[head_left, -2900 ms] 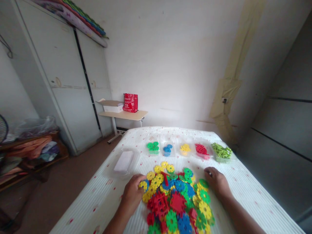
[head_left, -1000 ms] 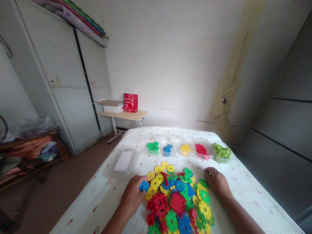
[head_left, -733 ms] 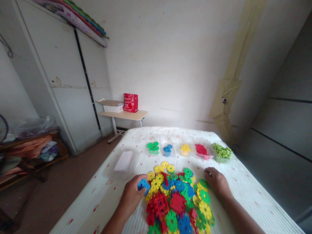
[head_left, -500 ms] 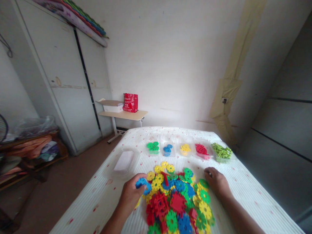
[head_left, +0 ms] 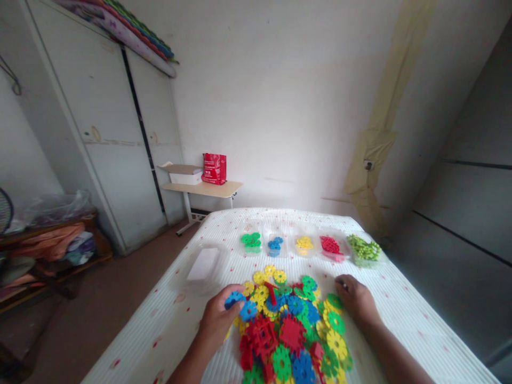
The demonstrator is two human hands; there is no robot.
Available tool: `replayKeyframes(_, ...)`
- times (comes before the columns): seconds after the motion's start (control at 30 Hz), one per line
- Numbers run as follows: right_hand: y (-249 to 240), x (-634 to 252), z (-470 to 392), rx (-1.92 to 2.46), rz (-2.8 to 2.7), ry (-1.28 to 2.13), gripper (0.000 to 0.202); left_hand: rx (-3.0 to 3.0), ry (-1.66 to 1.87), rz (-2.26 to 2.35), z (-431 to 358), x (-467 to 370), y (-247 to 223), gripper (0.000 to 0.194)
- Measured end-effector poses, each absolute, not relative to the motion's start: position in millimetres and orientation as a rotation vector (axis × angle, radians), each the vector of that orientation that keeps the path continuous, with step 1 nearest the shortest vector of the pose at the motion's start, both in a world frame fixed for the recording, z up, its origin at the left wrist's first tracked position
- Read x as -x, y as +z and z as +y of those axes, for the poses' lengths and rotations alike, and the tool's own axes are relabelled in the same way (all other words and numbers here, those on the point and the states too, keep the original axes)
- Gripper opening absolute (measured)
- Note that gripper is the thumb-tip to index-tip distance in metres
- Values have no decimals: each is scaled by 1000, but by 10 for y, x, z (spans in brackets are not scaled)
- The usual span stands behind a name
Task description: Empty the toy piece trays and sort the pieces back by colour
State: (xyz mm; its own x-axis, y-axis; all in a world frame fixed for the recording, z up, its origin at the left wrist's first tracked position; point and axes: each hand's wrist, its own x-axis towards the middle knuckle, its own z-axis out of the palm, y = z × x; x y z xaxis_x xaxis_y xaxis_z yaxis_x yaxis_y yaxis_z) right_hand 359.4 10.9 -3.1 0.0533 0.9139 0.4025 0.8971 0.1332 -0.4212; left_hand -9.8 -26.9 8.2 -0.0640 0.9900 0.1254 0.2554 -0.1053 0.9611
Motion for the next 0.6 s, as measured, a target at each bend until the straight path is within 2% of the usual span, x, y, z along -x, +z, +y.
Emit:
replayKeyframes(0.23, -40, -3599, 113, 1778, -1852, 15, 27, -1736, 1151, 1417, -258, 64, 32, 34)
replayKeyframes(0.4, -47, -3587, 113, 1741, -1876, -53, 26, -1697, 1183, 1441, -298, 66, 26, 34)
replayKeyframes(0.6, 231, -3084, -38, 1503, -1863, 60, 25, -1602, 1220, 1322, -338, 29, 22, 30)
